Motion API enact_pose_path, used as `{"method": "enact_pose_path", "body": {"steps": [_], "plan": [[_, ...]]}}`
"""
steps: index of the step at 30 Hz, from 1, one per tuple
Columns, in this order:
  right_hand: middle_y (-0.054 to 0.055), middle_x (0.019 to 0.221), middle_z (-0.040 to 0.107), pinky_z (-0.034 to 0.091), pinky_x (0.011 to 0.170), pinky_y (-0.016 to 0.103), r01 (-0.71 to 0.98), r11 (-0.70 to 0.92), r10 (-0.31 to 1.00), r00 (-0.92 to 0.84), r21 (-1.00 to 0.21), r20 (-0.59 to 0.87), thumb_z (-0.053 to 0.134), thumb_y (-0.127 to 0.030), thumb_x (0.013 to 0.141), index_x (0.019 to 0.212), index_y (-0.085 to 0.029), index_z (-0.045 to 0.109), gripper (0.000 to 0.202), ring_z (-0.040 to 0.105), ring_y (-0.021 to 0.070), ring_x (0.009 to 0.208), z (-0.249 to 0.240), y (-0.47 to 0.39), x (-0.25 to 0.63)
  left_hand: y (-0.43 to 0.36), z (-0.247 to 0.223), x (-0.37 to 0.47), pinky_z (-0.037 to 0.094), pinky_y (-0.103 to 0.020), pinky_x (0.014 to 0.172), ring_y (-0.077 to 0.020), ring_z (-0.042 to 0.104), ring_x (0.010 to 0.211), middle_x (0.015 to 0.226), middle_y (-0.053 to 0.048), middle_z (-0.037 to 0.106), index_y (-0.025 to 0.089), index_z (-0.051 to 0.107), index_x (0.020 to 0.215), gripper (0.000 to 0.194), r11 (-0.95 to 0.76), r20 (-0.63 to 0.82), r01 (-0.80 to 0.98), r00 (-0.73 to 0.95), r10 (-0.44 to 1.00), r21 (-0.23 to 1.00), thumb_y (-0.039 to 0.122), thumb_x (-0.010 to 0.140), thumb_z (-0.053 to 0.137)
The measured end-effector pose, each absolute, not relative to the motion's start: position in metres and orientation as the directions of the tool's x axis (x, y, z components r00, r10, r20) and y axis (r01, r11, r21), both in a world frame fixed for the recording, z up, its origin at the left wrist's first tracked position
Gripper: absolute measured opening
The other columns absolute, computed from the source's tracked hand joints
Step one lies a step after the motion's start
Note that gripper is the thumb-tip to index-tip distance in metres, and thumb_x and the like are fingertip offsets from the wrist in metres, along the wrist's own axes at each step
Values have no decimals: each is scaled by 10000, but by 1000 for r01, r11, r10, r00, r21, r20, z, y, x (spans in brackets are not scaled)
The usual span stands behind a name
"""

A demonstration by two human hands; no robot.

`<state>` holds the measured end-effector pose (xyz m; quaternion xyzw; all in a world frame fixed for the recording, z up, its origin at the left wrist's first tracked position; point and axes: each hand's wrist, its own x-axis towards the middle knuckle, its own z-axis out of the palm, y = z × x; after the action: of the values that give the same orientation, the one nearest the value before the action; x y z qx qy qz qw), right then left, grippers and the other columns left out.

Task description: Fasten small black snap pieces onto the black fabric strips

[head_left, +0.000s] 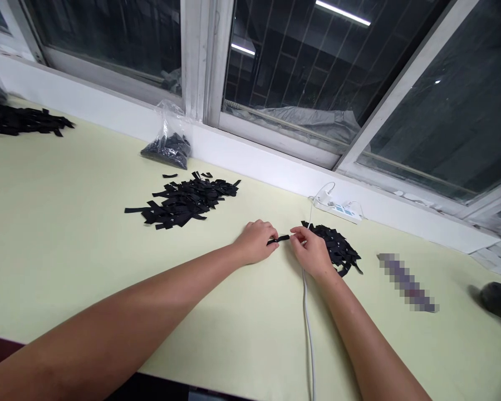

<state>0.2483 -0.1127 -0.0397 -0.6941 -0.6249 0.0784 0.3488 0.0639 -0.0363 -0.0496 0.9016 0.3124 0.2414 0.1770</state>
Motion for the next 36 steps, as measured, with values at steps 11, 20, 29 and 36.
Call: {"method": "enact_pose_path", "body": {"steps": [11,20,29,36], "plan": [[49,967,698,463,704,309,825,121,944,75,-552,320,576,-347,837,988,-233,722,238,593,163,731,-39,-115,235,-34,-53,66,435,-383,887,-224,607,964,995,-41,732,219,724,962,300,-748,356,468,675,646,471,271,960,429],[38,1020,703,464,853,345,821,180,919,57,-542,391,610,-314,821,975,-253,715,196,606,202,958,-42,-113,238,-33,-48,66,450,-273,702,-160,649,777,818,4,753,205,731,885,264,-538,243,337,625,742,773,307,907,488],[34,827,691,448,692,299,678,50,971,140,-734,195,597,-387,825,903,-200,685,221,590,164,719,-41,-112,237,-32,-51,68,469,-273,702,-151,633,767,853,-13,721,187,670,897,176,-467,266,256,556,787,847,317,880,553],[30,748,652,408,626,286,608,4,961,217,-794,172,594,-437,804,906,-167,670,299,541,157,654,-46,-109,240,-37,-48,66,490,-321,837,-190,591,974,1038,-50,644,205,603,973,121,-672,503,309,476,722,673,242,884,529]]}}
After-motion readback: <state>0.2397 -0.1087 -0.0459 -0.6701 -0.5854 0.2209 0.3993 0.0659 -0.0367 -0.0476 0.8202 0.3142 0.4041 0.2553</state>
